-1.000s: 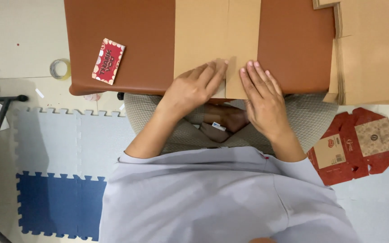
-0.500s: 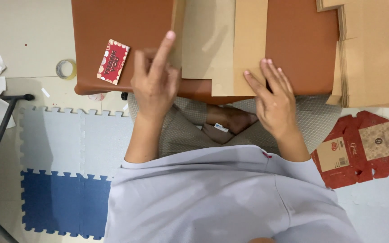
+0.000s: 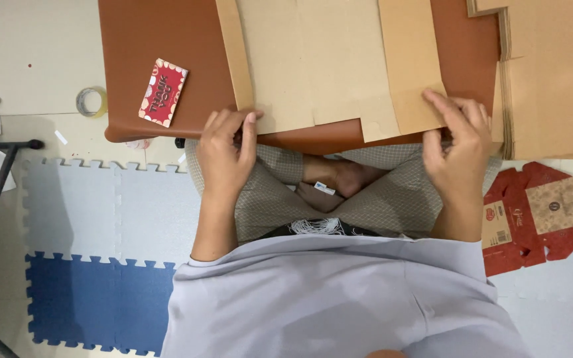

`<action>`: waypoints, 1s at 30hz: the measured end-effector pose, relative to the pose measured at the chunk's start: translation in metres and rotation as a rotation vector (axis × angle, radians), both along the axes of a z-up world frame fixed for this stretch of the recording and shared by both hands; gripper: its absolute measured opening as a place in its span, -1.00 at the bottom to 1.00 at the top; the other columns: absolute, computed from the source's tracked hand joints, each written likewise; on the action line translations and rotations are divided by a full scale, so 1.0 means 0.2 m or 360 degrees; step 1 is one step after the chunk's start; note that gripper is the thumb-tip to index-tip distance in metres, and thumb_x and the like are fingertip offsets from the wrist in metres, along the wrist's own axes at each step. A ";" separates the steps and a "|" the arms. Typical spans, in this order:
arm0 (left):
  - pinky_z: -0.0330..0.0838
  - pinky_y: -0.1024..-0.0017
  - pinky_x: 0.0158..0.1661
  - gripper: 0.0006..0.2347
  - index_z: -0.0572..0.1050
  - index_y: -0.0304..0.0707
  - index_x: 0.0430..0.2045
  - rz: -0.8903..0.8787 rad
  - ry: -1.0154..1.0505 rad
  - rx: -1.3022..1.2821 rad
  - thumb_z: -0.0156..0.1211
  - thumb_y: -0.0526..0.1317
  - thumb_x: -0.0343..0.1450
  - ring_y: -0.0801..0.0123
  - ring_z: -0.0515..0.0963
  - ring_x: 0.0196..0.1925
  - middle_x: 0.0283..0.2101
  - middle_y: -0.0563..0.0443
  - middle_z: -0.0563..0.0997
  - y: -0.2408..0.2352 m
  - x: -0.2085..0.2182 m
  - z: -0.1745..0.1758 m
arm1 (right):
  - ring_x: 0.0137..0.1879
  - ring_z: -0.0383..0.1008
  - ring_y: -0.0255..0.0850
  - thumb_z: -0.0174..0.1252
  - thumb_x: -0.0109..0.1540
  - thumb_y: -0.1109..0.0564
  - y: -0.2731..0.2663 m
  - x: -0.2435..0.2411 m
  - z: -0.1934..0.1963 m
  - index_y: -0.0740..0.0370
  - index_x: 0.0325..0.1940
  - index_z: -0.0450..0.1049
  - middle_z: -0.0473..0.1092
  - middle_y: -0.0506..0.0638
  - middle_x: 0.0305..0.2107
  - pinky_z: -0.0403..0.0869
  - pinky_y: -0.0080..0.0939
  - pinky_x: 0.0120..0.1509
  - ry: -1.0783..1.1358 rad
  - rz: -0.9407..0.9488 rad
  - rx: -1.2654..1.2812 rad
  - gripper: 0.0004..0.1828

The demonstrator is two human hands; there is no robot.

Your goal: Assembling a small cardboard box by folding its flaps and tucking them into place.

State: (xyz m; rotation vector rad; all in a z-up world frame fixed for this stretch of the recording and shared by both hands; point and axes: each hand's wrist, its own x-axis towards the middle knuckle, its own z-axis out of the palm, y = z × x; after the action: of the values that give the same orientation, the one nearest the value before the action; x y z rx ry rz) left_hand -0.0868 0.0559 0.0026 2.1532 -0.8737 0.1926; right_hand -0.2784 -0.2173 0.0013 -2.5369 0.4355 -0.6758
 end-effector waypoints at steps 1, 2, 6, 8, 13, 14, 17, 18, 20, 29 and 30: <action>0.33 0.33 -0.33 -0.78 0.62 -0.30 -0.29 0.0001 0.0000 -0.0004 -0.01 -0.24 0.57 0.23 0.46 -0.32 -0.36 0.01 0.59 -0.01 0.00 0.01 | 0.01 0.30 0.03 -0.03 0.22 0.44 0.02 0.01 0.04 0.42 0.31 0.50 0.37 0.20 -0.10 0.30 0.04 0.12 0.0000 0.0001 -0.0004 -0.44; 0.35 0.33 -0.27 -0.81 0.58 -0.27 -0.23 0.0005 0.0005 0.0005 -0.03 -0.26 0.58 0.22 0.45 -0.30 -0.28 0.04 0.61 -0.01 0.00 0.01 | 0.01 0.36 0.04 -0.05 0.16 0.39 0.04 0.02 0.08 0.45 0.27 0.52 0.39 0.23 -0.09 0.33 -0.05 0.05 -0.0063 -0.0026 0.0125 -0.42; 0.42 0.20 -0.17 -0.69 0.36 -0.31 0.21 0.0034 0.0153 0.0109 -0.13 -0.21 0.60 0.13 0.45 -0.22 0.16 -0.07 0.58 -0.02 0.02 -0.02 | -0.06 0.53 0.01 0.13 0.34 0.31 0.11 0.07 0.11 0.44 0.06 0.63 0.52 0.22 -0.15 0.50 -0.07 0.01 -0.0297 -0.0275 0.0031 -0.73; 0.36 0.22 -0.18 -0.69 0.35 -0.27 0.24 0.0055 0.0074 0.0167 -0.09 -0.25 0.59 0.13 0.42 -0.25 0.03 -0.03 0.62 -0.02 0.02 -0.08 | -0.13 0.50 -0.05 0.24 0.33 0.35 0.14 0.13 0.12 0.40 0.00 0.66 0.47 0.15 -0.23 0.47 -0.12 -0.06 -0.0366 -0.0349 -0.0116 -0.82; 0.17 0.22 -0.27 -0.66 0.35 -0.25 0.27 0.0098 -0.0023 0.0411 -0.04 -0.28 0.56 0.11 0.38 -0.29 -0.24 0.00 0.61 -0.04 0.02 -0.07 | -0.15 0.35 -0.04 0.19 0.24 0.47 0.24 0.31 0.09 0.41 -0.04 0.57 0.45 0.13 -0.28 0.39 -0.09 -0.07 -0.0617 -0.0237 -0.0609 -0.78; 0.18 0.24 -0.22 -0.68 0.40 -0.27 0.23 0.0093 -0.0013 0.0361 0.01 -0.30 0.55 0.10 0.45 -0.25 -0.23 -0.09 0.64 -0.05 0.02 -0.05 | -0.15 0.41 0.05 0.24 0.18 0.46 0.28 0.35 0.06 0.42 0.09 0.53 0.42 0.15 -0.33 0.42 0.03 0.06 -0.0728 -0.0104 -0.0548 -0.63; 0.18 0.26 -0.15 -0.69 0.43 -0.26 0.20 0.0076 -0.0010 0.0312 0.06 -0.30 0.54 0.10 0.50 -0.19 -0.19 -0.18 0.67 -0.04 0.02 -0.04 | -0.09 0.49 0.12 0.28 0.12 0.44 0.41 0.43 0.00 0.37 0.26 0.48 0.38 0.13 -0.34 0.37 0.21 0.29 -0.0719 0.0154 -0.0447 -0.41; 0.18 0.26 -0.14 -0.69 0.42 -0.25 0.21 0.0060 -0.0016 0.0316 0.06 -0.29 0.54 0.11 0.50 -0.18 -0.17 -0.18 0.67 -0.04 0.03 -0.03 | -0.04 0.51 0.10 0.28 0.11 0.43 0.44 0.46 -0.01 0.30 0.30 0.48 0.37 0.10 -0.32 0.29 0.27 0.40 -0.0597 0.0272 -0.0411 -0.36; 0.17 0.29 -0.13 -0.70 0.44 -0.20 0.19 0.0087 -0.0068 0.0329 0.08 -0.26 0.53 0.17 0.48 -0.22 -0.24 -0.10 0.66 -0.04 0.03 -0.03 | 0.10 0.44 0.18 0.32 0.11 0.38 0.46 0.47 -0.09 0.25 0.26 0.50 0.34 0.13 -0.20 0.21 0.34 0.42 -0.0459 0.0370 -0.0429 -0.40; 0.20 0.06 0.04 -0.65 0.44 -0.11 0.14 0.0003 -0.0485 0.0380 0.15 0.06 0.56 0.05 0.34 0.04 0.01 -0.14 0.36 -0.14 0.21 -0.03 | 0.62 -0.39 0.28 -0.15 0.35 -0.49 0.41 0.41 -0.01 -0.02 0.63 -0.16 -0.31 0.35 0.51 -0.22 0.38 0.62 0.0699 0.0685 -0.0451 -0.08; 0.23 -0.09 0.27 -0.57 0.29 -0.09 0.31 -0.0225 -0.0397 0.0332 0.13 0.04 0.59 -0.05 0.36 0.32 0.28 -0.25 0.32 -0.17 0.24 -0.04 | 0.63 -0.43 0.21 -0.24 0.41 -0.38 0.39 0.41 0.02 0.01 0.63 -0.21 -0.33 0.32 0.52 -0.27 0.32 0.63 0.0751 0.0764 -0.0338 -0.18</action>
State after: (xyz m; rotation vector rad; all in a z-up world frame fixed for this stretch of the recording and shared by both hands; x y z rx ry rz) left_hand -0.0386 0.0221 -0.0051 2.2798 -1.2322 0.3156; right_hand -0.1956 -0.1396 0.0044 -2.8412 -0.1123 0.0632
